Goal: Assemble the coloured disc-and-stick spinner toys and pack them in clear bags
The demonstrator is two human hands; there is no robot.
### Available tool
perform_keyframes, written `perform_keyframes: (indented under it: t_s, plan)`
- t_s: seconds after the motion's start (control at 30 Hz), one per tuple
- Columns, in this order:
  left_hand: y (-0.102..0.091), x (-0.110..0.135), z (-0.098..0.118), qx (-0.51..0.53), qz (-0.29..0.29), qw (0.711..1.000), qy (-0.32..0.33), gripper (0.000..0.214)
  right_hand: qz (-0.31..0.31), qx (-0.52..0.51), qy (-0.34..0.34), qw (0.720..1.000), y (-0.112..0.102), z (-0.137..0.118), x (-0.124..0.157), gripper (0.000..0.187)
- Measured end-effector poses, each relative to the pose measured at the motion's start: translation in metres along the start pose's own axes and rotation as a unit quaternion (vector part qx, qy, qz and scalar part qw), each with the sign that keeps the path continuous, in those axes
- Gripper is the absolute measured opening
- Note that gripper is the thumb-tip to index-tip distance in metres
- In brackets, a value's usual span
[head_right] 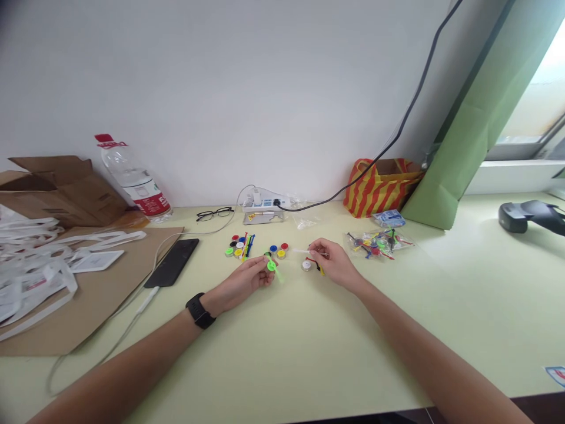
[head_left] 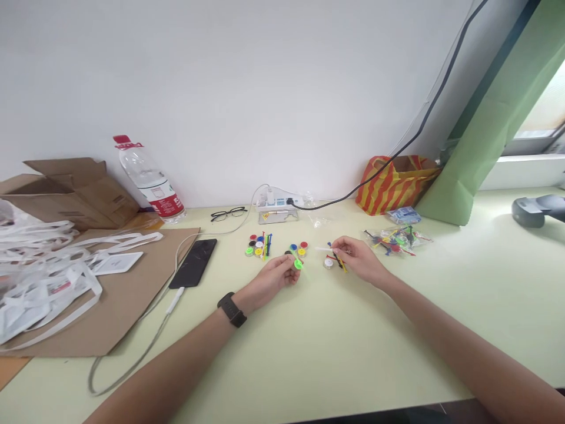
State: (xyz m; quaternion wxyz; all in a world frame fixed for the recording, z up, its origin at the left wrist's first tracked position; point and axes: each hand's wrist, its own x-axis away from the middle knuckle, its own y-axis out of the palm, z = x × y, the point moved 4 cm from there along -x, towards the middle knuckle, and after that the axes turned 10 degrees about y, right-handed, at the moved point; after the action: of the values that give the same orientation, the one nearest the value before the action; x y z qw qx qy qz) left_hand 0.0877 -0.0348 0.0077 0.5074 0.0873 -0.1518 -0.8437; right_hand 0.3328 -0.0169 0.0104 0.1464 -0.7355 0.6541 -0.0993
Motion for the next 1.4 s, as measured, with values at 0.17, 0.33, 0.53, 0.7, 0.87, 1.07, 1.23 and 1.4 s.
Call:
perform_keyframes:
  t_s: [0.17, 0.33, 0.53, 0.7, 0.87, 1.07, 1.23, 1.4]
  plan:
    - [0.001, 0.000, 0.001, -0.002, -0.003, 1.000, 0.003, 0.024, -0.040, 0.023, 0.003, 0.999, 0.010, -0.002, 0.004, 0.022]
    - [0.000, 0.000, 0.000, -0.001, -0.005, 1.000, -0.003, 0.025, -0.047, 0.027, 0.007, 0.999, 0.014, -0.003, 0.006, 0.019]
    - [0.000, 0.000, 0.000, -0.001, 0.000, 1.000, -0.002, 0.027, -0.002, 0.031, -0.006, 0.999, 0.014, 0.003, 0.004, 0.018]
    - [0.000, 0.000, 0.001, -0.002, -0.004, 1.000, -0.002, 0.027, 0.000, 0.038, -0.003, 0.999, 0.013, 0.007, 0.002, 0.019]
    - [0.000, 0.000, 0.000, 0.002, -0.003, 1.000, 0.001, 0.027, 0.023, -0.032, 0.034, 0.999, 0.005, 0.010, -0.001, 0.028]
    - [0.000, 0.000, 0.000, 0.003, 0.004, 1.000, -0.007, 0.027, 0.011, -0.084, 0.096, 0.992, 0.007, 0.013, 0.002, 0.039]
    - [0.001, 0.000, 0.000, -0.002, 0.004, 1.000, -0.007, 0.028, -0.007, -0.080, 0.103, 0.991, 0.009, 0.012, 0.005, 0.036]
    - [0.001, 0.000, 0.000, -0.010, -0.001, 1.000, -0.008, 0.028, -0.010, -0.076, 0.125, 0.989, 0.008, 0.012, 0.004, 0.033]
